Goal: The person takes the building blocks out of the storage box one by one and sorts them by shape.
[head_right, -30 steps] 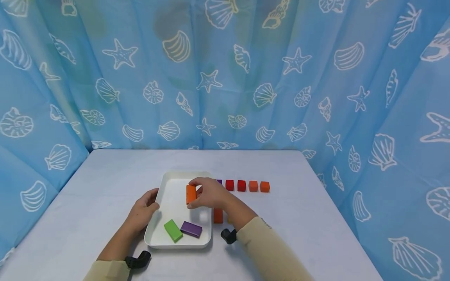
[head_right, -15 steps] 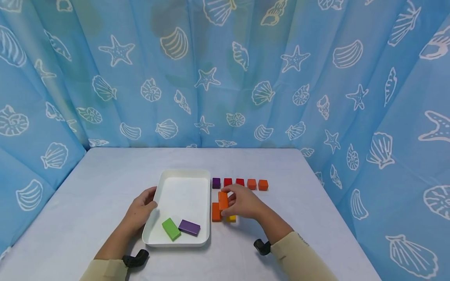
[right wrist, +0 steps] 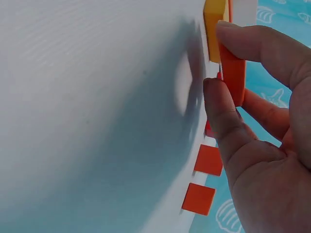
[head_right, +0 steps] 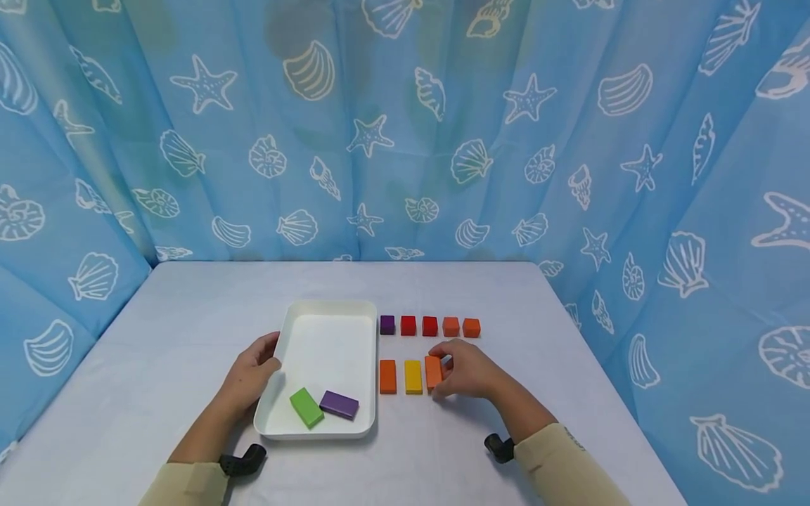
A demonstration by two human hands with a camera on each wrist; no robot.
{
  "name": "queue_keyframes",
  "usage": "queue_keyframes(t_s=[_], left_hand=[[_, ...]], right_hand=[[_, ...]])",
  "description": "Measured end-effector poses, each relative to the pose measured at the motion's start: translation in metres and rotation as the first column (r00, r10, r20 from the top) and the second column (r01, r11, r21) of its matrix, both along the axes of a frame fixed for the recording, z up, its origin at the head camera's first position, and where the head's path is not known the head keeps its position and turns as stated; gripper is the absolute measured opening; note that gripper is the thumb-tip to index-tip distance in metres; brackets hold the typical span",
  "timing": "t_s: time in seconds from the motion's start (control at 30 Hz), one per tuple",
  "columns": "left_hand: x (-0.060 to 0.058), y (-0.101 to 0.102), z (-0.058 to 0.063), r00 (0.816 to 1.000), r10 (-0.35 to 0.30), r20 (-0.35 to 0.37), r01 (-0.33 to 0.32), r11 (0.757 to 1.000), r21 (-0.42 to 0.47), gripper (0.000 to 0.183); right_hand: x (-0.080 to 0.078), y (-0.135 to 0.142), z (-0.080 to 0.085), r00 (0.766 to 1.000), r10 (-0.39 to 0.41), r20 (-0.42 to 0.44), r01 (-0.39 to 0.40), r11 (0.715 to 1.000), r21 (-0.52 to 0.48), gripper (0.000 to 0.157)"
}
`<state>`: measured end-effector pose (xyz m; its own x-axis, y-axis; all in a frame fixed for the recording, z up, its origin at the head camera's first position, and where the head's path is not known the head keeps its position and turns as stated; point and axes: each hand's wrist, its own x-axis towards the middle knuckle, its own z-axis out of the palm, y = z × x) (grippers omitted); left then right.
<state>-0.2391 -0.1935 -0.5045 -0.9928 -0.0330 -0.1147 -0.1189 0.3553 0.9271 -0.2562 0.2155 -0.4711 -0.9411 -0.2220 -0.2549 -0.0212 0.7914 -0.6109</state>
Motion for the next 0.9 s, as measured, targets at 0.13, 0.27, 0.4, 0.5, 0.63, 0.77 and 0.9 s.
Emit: queue_keyframes(t_s=[0.13,0.27,0.4,0.5,0.63,0.77,0.9], left_hand=[[0.0,0.0,0.001,1.0,-0.006,-0.007,0.006,1.0,0.0,0.066],[0.001,0.0,0.001,1.0,-0.009,-0.018,0.009,1.0,0.003,0.064],[0.001,0.001,-0.001,1.0,-0.008,-0.013,0.008,1.0,-0.004,0.065],[0.001,0.002,-0.001,1.0,-0.007,-0.012,0.007,1.0,-0.005,0.065],[0.002,0.001,0.0,1.0,-0.005,-0.015,0.005,1.0,-0.002,0.065],[0.002,0.001,0.001,1.0,-0.001,-0.013,0.001,1.0,-0.006,0.064],[0.003,0.003,0.002,1.0,-0.004,-0.01,0.003,1.0,-0.007,0.063]], right_hand=[[0.0,0.003,-0.002,1.0,0.012,0.016,-0.012,1.0,0.017,0.073],[0.0,0.005,-0.005,1.0,0.019,0.016,-0.019,1.0,0.023,0.071],[-0.001,0.007,-0.01,1.0,0.028,0.013,-0.029,0.999,0.027,0.068],[-0.001,0.008,-0.01,1.0,0.022,0.016,-0.022,1.0,0.02,0.068],[-0.001,0.009,-0.01,1.0,0.007,0.019,-0.007,1.0,-0.002,0.068],[0.0,0.009,-0.011,1.0,0.002,0.03,-0.001,1.0,-0.026,0.067],[0.0,0.011,-0.012,0.999,0.001,0.039,0.001,0.999,-0.04,0.067]])
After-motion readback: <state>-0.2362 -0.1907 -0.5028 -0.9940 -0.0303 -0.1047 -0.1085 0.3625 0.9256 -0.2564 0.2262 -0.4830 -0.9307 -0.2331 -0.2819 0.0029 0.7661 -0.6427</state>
